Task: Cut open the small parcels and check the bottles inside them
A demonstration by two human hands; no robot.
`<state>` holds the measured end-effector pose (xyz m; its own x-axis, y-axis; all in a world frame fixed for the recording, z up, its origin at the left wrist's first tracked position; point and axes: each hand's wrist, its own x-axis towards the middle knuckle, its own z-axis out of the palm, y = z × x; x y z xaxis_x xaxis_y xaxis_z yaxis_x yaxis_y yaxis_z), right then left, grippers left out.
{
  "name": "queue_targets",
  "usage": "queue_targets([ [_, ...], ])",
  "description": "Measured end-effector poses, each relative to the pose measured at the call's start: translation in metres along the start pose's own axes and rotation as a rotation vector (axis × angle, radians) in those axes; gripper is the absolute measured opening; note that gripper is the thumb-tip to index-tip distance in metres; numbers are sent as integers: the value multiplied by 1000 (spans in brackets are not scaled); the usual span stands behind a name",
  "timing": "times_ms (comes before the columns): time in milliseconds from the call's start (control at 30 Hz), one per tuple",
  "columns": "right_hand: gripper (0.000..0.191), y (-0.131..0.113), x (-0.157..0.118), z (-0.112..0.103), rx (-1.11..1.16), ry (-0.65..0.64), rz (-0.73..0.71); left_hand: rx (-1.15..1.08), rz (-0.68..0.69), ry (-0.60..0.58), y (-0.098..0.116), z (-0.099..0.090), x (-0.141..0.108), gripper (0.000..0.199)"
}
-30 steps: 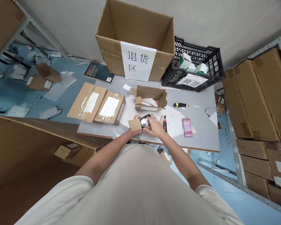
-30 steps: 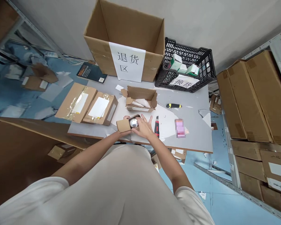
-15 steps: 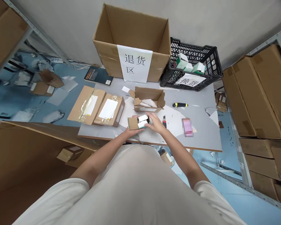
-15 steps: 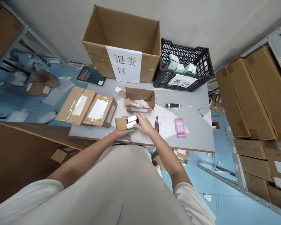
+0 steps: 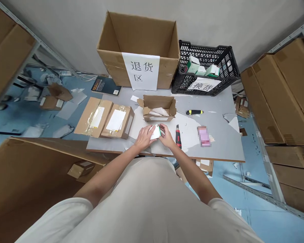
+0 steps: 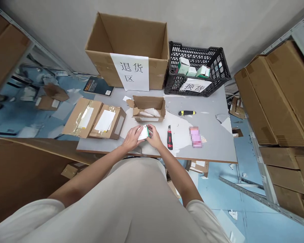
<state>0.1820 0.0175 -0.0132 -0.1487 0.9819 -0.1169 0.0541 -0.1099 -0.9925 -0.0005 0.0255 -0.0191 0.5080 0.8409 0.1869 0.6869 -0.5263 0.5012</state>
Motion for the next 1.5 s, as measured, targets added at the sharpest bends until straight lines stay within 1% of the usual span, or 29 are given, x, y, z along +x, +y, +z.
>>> queue_targets([
  [67,72,1,-3,-5,-18,-67,-19,-4,-9,-13,0,-2,1,73],
  [100,72,1,-4,-7,-26,-87,-33,-17,-11,-11,0,-3,2,76],
  [133,69,1,-5,-8,-29,-88,-46,-34,-8,-8,0,-4,2,79],
  [233,54,1,-8,-9,-70,-30,-101,-69,9,1,0,-3,1,88],
  [333,48,-3,-10,-7,-238,-15,-179,-51,-1,0,1,-3,2,92],
  [400,49,-7,-12,-7,-344,-34,-215,-17,-27,-19,3,-4,3,88],
  [500,49,-10,-15,-6,-425,-82,-216,54,-70,-57,8,-7,5,76],
  [567,54,-9,-17,-3,-415,-51,-180,90,-93,-61,11,-8,6,72],
  [667,68,-6,-19,4,-333,104,-115,93,-119,-51,13,-9,6,70],
  [700,67,-6,-19,7,-320,145,-104,83,-128,-47,13,-8,6,69],
  [800,44,-6,-20,16,-321,187,-87,53,-149,-46,11,-7,6,71],
  [867,35,-6,-20,20,-276,219,-48,36,-135,-54,9,-6,6,76],
  [1000,35,-7,-17,24,-82,313,37,-43,-79,-31,5,-3,4,83],
  [1100,34,-5,-10,21,27,348,102,-117,-50,-8,3,-4,5,84],
  [1167,34,-3,-4,16,68,361,171,-131,-21,-31,3,-6,8,81],
  [1233,35,-1,2,11,113,370,255,-120,21,-88,5,-8,14,72],
  [1300,35,0,6,4,148,361,315,-105,56,-143,8,-10,21,63],
  [1367,32,0,8,-3,133,326,304,-96,75,-169,9,-11,28,58],
  [1433,29,-3,11,-13,72,243,249,-86,82,-164,9,-12,32,57],
  [1500,30,-8,17,-28,10,119,215,-79,90,-150,6,-12,33,57],
])
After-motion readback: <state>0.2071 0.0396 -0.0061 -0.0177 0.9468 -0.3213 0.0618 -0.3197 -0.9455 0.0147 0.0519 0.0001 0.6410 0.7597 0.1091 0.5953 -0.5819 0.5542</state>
